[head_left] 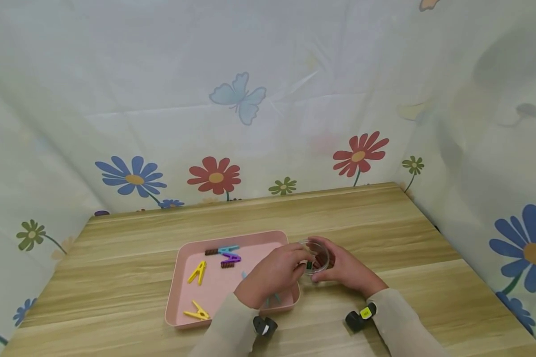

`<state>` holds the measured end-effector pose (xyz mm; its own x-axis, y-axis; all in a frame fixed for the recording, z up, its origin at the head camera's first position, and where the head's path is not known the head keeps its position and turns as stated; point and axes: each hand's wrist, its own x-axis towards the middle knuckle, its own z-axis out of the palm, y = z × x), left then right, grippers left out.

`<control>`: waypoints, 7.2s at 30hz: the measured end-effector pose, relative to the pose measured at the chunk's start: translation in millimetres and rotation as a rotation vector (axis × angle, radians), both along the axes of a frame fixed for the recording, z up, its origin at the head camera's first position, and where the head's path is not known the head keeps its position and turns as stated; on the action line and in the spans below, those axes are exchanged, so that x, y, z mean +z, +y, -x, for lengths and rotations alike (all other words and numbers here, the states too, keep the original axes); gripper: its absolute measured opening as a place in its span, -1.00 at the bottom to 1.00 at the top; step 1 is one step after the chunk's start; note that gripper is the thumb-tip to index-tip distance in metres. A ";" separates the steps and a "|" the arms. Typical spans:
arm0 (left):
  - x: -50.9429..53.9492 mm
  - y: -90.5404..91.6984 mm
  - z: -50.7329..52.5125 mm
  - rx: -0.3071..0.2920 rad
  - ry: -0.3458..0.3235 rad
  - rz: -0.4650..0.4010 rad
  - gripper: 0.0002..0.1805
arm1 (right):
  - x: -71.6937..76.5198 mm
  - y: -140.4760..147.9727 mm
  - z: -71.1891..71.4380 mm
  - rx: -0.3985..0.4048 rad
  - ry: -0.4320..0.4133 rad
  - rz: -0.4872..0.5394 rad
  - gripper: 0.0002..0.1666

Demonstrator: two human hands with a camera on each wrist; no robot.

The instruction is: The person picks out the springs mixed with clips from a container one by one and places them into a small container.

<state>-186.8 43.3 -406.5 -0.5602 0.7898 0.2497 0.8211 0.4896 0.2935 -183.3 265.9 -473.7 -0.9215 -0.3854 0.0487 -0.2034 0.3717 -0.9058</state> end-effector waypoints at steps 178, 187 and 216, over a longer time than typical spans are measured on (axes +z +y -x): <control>12.7 -109.1 37.8 0.589 -0.572 0.099 -0.80 | -2.3 -3.2 -0.5 0.001 -0.010 0.020 0.03; 11.9 -113.5 39.2 0.598 -0.577 0.119 -0.80 | -1.6 -2.6 0.9 -0.008 -0.014 0.002 0.05; 7.6 -117.3 38.5 0.631 -0.595 0.141 -0.90 | 4.2 -3.5 -0.4 -0.005 -0.014 0.013 0.02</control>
